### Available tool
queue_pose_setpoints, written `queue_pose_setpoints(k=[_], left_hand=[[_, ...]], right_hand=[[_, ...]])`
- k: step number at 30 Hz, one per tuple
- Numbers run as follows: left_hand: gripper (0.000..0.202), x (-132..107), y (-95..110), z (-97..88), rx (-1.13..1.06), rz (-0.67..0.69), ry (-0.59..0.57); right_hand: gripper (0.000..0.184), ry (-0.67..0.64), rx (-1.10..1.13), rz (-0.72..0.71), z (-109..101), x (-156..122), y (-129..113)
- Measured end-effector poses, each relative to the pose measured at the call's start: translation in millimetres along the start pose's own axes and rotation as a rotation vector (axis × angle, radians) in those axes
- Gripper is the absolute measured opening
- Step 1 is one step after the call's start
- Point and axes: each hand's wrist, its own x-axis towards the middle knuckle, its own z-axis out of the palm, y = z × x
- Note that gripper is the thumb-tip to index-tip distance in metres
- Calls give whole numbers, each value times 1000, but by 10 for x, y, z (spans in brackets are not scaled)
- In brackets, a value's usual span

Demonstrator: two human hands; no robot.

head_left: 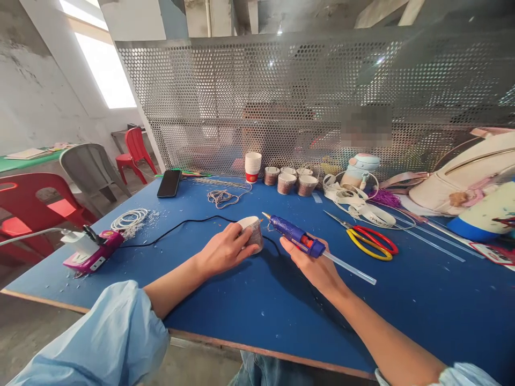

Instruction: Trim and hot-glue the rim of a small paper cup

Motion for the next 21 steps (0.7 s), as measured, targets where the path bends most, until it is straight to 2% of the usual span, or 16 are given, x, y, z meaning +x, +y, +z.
queue_pose_setpoints(k=[6, 13, 18, 21], left_hand=[[48, -35, 29, 34, 47, -55, -116], [70, -57, 63, 121, 129, -125, -148], [80, -48, 110, 110, 108, -74, -163], [73, -46, 132, 90, 99, -56, -164]], right_hand=[[37, 8, -11, -33, -5, 10, 1], [37, -13, 18, -12, -1, 14, 9], [36, -10, 33, -9, 2, 14, 14], [35, -19, 23, -17, -3, 18, 25]])
